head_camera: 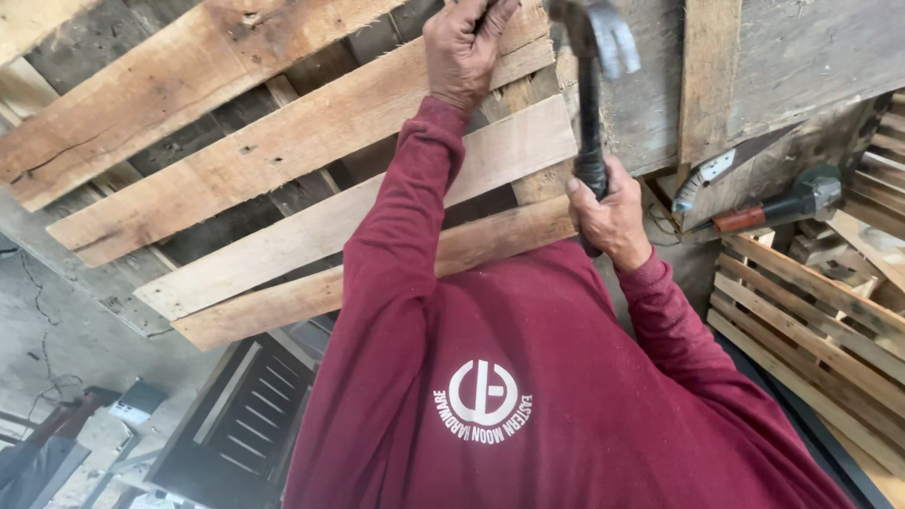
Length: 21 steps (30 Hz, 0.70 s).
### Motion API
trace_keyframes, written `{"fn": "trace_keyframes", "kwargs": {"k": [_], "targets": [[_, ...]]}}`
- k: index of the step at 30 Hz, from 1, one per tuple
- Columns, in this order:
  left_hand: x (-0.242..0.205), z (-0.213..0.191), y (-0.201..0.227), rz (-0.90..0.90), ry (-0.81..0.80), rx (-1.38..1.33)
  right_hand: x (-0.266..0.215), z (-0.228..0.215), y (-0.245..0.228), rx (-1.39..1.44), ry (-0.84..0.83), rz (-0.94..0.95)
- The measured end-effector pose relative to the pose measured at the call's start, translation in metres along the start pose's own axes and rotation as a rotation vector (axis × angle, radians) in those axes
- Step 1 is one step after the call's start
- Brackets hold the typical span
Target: The person assembles a wooden pallet by nailing planks onto a base frame. They repeatedly pick up nails from a container, position planks, and hammer the nails into the wood to secure the structure.
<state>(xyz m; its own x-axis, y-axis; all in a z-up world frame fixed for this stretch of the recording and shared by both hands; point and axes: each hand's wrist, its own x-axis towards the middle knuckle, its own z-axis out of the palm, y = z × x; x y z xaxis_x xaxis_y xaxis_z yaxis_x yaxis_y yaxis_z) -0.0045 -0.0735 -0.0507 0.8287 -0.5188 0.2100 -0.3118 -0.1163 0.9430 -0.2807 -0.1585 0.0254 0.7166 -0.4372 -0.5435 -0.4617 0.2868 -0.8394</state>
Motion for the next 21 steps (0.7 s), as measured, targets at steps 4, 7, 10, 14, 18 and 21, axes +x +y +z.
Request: {"fn": "trace_keyframes", "kwargs": {"k": [4, 7, 10, 14, 18, 21], "targets": [[0.006, -0.001, 0.009, -0.050, -0.027, 0.050, 0.015, -0.007, -0.003, -0.296, -0.071, -0.115], [0.005, -0.002, 0.014, 0.012, -0.039, 0.147, 0.015, -0.013, -0.014, -0.374, -0.096, -0.108], [0.002, -0.002, 0.012, 0.101, -0.035, 0.245, 0.004, -0.016, -0.030, -0.136, -0.069, 0.082], [-0.002, 0.006, -0.006, -0.053, -0.142, 0.325, -0.004, -0.018, -0.048, -0.174, -0.082, -0.238], [-0.004, 0.011, -0.025, 0.023, -0.081, 0.269, 0.010, -0.014, -0.064, -0.357, -0.090, -0.215], [-0.017, 0.011, -0.032, 0.109, -0.053, 0.234, 0.002, -0.012, -0.072, -0.285, -0.076, -0.031]]}}
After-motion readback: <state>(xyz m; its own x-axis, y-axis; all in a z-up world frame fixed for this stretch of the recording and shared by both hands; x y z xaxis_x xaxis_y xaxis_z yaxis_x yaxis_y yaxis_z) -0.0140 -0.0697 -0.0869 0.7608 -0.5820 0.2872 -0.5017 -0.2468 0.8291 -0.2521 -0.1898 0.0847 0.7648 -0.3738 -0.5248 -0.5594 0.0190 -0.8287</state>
